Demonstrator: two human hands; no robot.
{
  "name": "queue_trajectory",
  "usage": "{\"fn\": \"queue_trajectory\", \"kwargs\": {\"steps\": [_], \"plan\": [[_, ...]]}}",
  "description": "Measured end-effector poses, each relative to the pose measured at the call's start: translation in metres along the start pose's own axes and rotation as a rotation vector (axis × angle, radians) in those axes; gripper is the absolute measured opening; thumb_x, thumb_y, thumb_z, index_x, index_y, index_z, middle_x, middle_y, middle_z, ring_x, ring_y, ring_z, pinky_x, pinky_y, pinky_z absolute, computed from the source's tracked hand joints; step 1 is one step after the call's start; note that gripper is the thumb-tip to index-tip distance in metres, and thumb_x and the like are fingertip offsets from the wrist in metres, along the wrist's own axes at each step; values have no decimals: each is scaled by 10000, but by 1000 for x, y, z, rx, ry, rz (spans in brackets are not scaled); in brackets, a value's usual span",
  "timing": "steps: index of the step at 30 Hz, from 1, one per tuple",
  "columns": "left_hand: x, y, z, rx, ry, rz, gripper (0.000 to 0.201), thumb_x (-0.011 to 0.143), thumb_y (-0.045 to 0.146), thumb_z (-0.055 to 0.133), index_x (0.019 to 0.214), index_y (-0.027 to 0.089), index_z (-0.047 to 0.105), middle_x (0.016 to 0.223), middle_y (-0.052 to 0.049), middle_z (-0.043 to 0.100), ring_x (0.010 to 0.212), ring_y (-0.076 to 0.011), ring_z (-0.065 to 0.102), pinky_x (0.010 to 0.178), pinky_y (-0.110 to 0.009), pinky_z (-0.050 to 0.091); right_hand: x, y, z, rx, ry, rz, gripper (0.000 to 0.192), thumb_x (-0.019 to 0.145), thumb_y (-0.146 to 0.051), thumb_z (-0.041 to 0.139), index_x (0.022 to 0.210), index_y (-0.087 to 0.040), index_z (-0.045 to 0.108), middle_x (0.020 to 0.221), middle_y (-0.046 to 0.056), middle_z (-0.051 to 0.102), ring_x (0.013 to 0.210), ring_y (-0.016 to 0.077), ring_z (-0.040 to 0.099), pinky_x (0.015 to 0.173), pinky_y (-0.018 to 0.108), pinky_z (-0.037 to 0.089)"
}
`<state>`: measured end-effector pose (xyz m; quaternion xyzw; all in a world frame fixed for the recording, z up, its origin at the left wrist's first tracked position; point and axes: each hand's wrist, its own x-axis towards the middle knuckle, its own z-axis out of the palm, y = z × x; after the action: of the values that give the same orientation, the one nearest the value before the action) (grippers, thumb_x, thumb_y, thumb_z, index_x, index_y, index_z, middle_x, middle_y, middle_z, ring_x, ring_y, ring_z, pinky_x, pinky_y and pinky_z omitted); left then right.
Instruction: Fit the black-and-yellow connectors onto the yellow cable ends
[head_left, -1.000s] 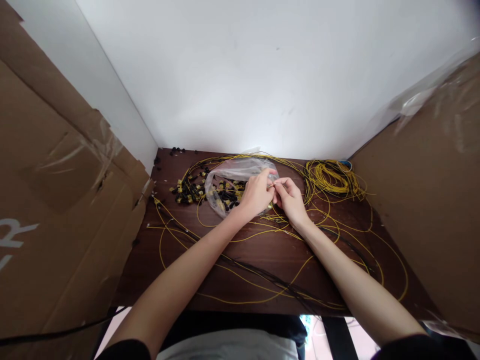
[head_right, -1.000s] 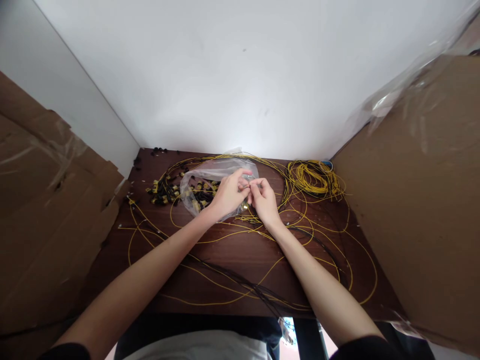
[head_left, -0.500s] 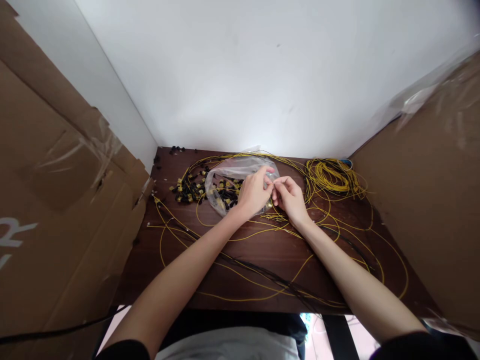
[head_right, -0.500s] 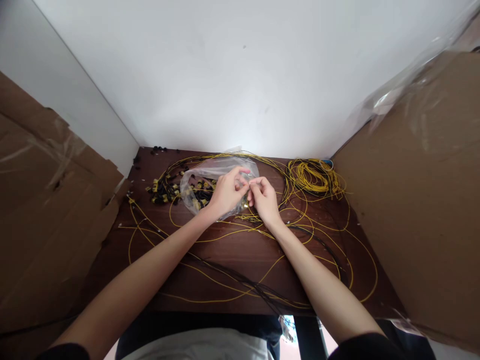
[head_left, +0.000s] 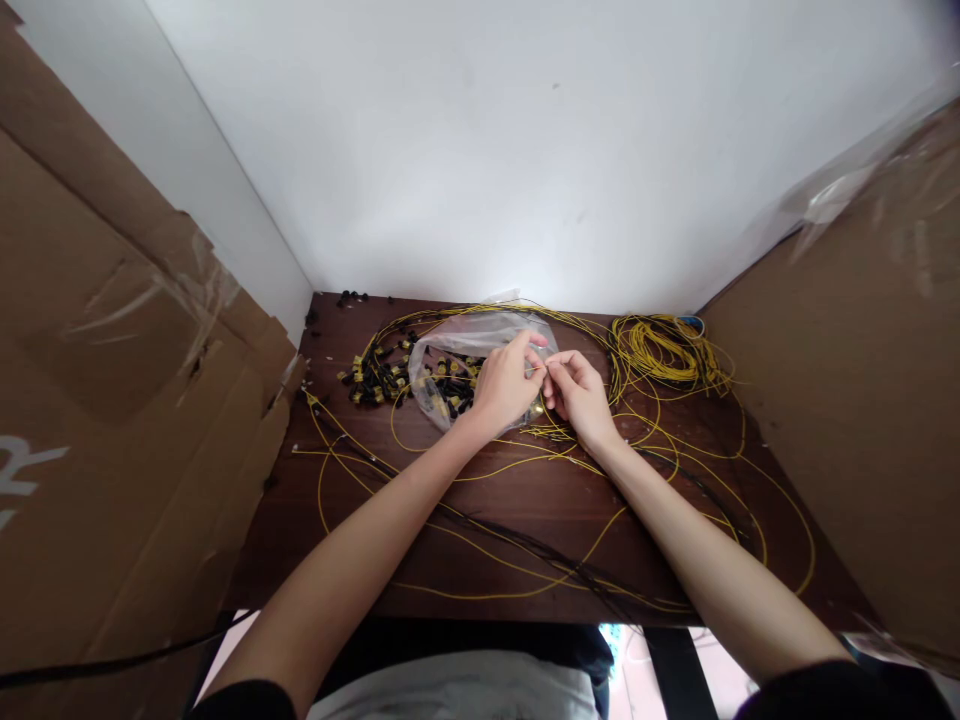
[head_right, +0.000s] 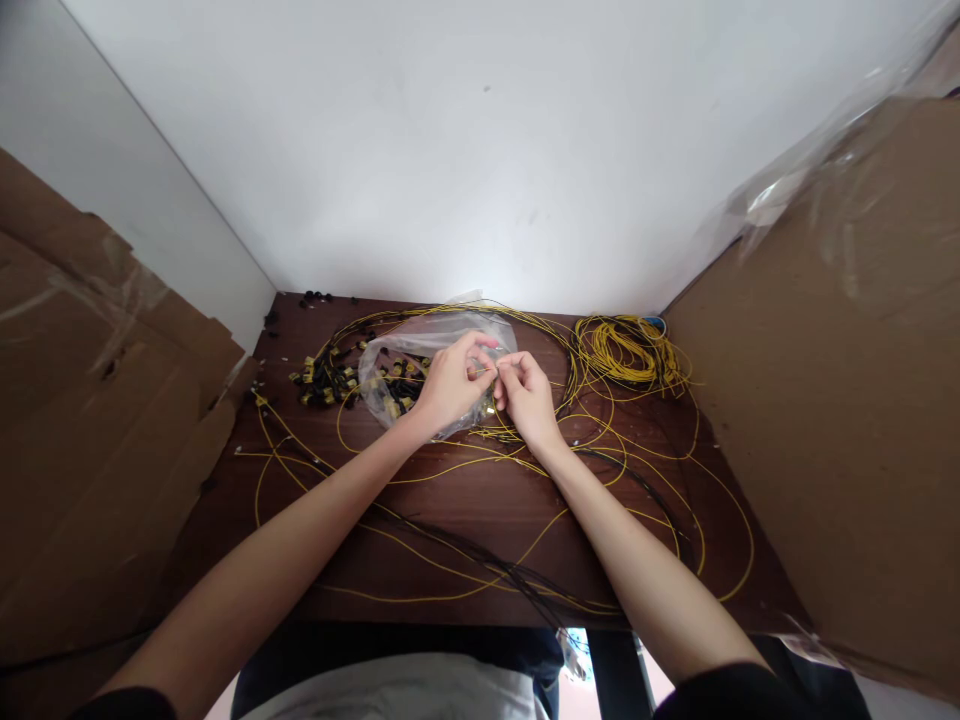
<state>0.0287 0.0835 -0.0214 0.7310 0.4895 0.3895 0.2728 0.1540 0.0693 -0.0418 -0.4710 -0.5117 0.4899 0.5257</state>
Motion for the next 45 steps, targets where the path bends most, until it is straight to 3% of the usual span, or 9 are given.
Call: {"fn": "queue_trajectory", "kwargs": {"steps": [17,26,36,45], "plan": [[0,1,-5,59,-1,29,324,727,89,585,1035,183,555,799,-3,704,612,-130,550,644,-265,418,1,6,-3,-25,-45,-65,206,808,-398,571,846,-209,497,534,-79,479,403,62,424,393,179,301],[0,-1,-2,47,11,6,292,731,112,586,1015,177,606,808,-20,702,603,-127,546,635,-261,435,1,3,-1,-26,14,-62,189,784,-363,580,859,-203,513,580,-60,509,431,62,438,387,179,286],[2,-1,-9,112,-34,58,266,801,167,505,955,201,720,819,-38,681,603,-125,526,632,-253,427,-1,-1,1,5,83,-23,230,707,-275,606,836,-221,422,599,-57,548,458,74,427,393,182,253],[2,-2,-9,46,-15,7,222,755,151,563,896,180,732,667,-15,664,576,-120,527,600,-234,407,0,2,2,0,96,-40,281,708,-298,625,821,-234,376,611,-63,549,488,87,461,423,191,275]]}}
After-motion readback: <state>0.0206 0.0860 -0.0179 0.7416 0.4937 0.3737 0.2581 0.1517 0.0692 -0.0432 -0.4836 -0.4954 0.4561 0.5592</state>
